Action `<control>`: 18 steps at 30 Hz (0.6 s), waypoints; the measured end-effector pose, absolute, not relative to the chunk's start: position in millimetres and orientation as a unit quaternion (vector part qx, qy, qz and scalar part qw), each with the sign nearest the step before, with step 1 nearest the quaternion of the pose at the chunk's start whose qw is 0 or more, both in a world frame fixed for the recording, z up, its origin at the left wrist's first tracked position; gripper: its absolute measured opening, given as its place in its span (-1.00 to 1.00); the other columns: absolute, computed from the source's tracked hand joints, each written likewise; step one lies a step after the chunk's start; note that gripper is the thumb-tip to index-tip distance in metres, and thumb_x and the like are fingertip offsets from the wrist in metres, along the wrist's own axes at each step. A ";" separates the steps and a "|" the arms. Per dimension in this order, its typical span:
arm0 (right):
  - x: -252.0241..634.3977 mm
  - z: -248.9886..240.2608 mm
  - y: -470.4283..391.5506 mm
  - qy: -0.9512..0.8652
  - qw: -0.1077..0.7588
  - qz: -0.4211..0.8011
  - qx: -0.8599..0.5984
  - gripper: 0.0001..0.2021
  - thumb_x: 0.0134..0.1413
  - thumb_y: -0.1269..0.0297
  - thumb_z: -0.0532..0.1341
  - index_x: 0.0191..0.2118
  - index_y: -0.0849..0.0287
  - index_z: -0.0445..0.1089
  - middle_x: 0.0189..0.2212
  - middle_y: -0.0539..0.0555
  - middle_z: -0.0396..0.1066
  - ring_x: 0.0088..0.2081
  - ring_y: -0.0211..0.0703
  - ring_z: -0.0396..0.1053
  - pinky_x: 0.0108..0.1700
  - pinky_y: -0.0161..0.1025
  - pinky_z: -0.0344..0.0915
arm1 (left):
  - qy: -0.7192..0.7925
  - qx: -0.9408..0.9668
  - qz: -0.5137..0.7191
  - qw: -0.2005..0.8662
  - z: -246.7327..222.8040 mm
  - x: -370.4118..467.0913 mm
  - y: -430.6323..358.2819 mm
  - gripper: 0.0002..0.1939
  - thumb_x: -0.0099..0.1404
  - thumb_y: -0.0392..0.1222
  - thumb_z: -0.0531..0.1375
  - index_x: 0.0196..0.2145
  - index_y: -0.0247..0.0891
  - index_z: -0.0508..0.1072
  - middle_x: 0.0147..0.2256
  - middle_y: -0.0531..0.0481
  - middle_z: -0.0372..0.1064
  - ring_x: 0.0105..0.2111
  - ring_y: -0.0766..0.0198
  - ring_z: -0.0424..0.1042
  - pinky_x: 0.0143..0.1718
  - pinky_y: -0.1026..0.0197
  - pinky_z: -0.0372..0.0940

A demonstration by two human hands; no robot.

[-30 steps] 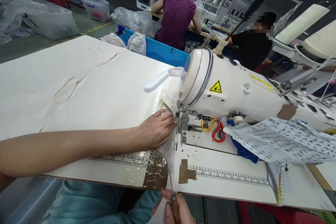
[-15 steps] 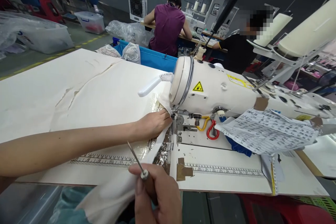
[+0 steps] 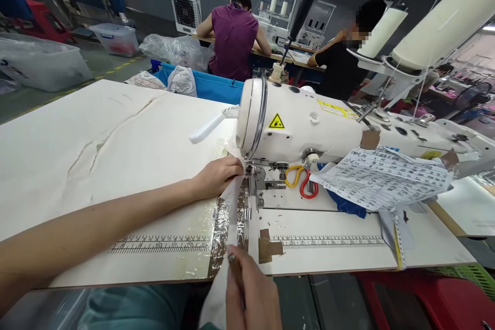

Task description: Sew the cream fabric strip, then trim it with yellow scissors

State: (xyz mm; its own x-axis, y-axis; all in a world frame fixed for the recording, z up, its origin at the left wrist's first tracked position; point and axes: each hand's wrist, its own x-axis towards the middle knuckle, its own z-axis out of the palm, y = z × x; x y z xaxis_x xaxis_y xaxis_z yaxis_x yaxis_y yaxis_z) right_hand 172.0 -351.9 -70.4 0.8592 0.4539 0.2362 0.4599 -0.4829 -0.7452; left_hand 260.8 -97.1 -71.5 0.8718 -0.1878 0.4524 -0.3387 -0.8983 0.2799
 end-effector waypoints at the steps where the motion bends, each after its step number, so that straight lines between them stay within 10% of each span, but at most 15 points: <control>1: 178.2 -70.6 -354.0 -0.264 0.427 -0.005 -0.865 -0.65 0.31 0.03 0.07 0.01 0.02 0.49 -0.15 0.10 0.60 -0.21 -0.05 0.57 -0.23 -0.33 0.45 | -0.139 0.949 0.211 0.188 -71.2 261.1 -96.7 -0.82 0.37 -0.32 0.10 -0.31 -0.33 0.50 -0.26 -0.10 0.45 -0.23 0.19 0.44 -0.30 0.19 0.39; 18: 248.4 -71.8 -309.2 -0.359 0.235 -0.232 -0.873 -0.67 0.32 0.39 -0.03 -0.01 0.32 0.44 -0.22 0.17 0.60 -0.33 -0.13 0.57 -0.41 -0.32 0.38 | -0.163 0.934 0.250 0.194 -75.5 262.9 -95.2 -0.81 0.42 -0.25 0.05 -0.28 -0.31 0.44 -0.24 -0.13 0.46 -0.22 0.19 0.46 -0.29 0.19 0.39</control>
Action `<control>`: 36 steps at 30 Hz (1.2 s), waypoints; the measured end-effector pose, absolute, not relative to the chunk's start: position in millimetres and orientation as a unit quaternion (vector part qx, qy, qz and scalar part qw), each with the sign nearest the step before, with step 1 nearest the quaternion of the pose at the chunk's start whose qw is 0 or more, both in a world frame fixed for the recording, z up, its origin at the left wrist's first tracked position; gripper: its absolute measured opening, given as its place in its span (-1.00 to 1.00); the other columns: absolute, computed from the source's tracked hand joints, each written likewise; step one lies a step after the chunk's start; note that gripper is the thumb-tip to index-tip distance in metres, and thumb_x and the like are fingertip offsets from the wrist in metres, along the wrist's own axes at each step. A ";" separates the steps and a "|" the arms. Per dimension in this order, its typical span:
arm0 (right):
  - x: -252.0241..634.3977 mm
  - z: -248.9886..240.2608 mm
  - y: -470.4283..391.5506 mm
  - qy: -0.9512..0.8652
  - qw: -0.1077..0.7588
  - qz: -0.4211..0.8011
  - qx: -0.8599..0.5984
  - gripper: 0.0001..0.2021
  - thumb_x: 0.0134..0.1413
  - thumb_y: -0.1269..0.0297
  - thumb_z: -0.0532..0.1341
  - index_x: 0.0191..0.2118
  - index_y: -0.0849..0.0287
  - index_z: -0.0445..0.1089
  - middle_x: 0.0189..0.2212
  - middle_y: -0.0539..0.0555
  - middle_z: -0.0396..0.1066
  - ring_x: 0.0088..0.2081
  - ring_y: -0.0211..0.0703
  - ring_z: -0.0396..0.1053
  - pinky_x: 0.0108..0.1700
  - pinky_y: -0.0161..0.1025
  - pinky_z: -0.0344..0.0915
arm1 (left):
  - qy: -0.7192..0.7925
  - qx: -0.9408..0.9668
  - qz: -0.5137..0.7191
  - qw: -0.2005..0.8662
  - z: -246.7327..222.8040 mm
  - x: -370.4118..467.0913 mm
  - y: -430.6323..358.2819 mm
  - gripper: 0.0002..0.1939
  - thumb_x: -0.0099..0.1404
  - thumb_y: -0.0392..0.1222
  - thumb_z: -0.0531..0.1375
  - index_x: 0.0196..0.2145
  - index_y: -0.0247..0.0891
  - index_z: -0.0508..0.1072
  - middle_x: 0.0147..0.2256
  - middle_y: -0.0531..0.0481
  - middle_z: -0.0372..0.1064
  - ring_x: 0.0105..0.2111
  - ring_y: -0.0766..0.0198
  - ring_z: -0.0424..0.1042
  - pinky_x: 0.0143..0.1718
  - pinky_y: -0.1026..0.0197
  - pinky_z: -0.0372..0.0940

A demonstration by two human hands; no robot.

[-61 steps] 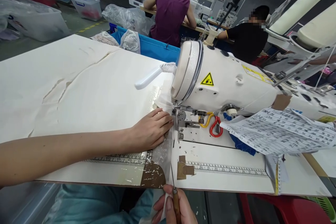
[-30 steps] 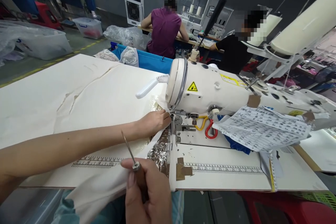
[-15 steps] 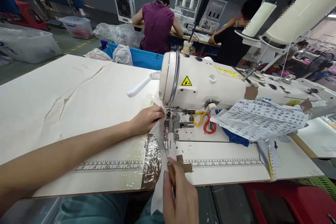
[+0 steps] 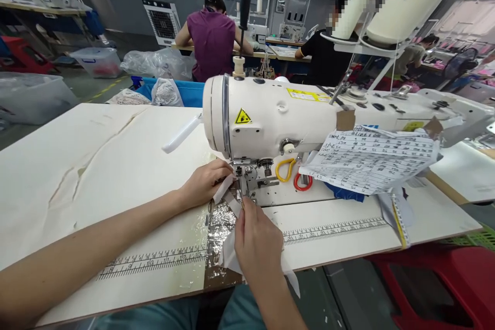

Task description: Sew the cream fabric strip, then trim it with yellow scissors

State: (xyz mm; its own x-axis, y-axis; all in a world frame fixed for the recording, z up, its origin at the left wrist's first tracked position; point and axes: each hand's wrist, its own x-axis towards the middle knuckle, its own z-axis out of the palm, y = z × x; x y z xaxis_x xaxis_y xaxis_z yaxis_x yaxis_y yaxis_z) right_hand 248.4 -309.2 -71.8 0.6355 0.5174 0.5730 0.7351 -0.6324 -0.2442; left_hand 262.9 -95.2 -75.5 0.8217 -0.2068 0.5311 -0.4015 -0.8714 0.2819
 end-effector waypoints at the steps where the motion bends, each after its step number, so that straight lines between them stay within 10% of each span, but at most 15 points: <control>1: 249.5 -72.6 -308.0 -0.356 0.233 -0.226 -0.876 -0.67 0.32 0.39 -0.03 -0.01 0.31 0.44 -0.22 0.17 0.60 -0.35 -0.14 0.57 -0.43 -0.32 0.36 | -0.163 0.935 0.250 0.192 -75.3 263.0 -95.3 -0.82 0.41 -0.26 0.05 -0.27 -0.31 0.43 -0.24 -0.12 0.45 -0.23 0.20 0.46 -0.29 0.19 0.38; 22: 252.5 -75.1 -305.9 -0.345 0.223 -0.207 -0.888 -0.66 0.31 0.39 -0.04 0.00 0.29 0.43 -0.22 0.16 0.60 -0.39 -0.15 0.56 -0.47 -0.33 0.35 | -0.154 0.917 0.262 0.260 -75.9 268.1 -94.4 -0.83 0.41 -0.20 0.08 -0.36 -0.25 0.33 -0.37 0.02 0.39 -0.35 0.30 0.38 -0.36 0.26 0.30; 36: 217.8 -80.0 -341.8 -0.348 0.285 -0.152 -0.880 -0.66 0.34 0.27 -0.01 0.09 0.24 0.36 -0.17 0.18 0.60 -0.32 -0.09 0.59 -0.43 -0.35 0.45 | -0.258 0.945 0.189 0.069 -60.1 252.0 -96.4 -0.73 0.35 -0.42 0.04 -0.11 -0.39 0.50 -0.16 -0.19 0.44 -0.16 0.13 0.37 -0.27 0.12 0.44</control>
State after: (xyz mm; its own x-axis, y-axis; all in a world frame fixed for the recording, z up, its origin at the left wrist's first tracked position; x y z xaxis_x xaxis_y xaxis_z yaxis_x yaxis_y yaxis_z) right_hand 217.8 -341.8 -80.0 0.7114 0.5262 0.4658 0.6993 -0.5958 -0.3950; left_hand 252.0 -96.4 -60.1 0.7954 -0.4620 0.3923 -0.5138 -0.8573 0.0323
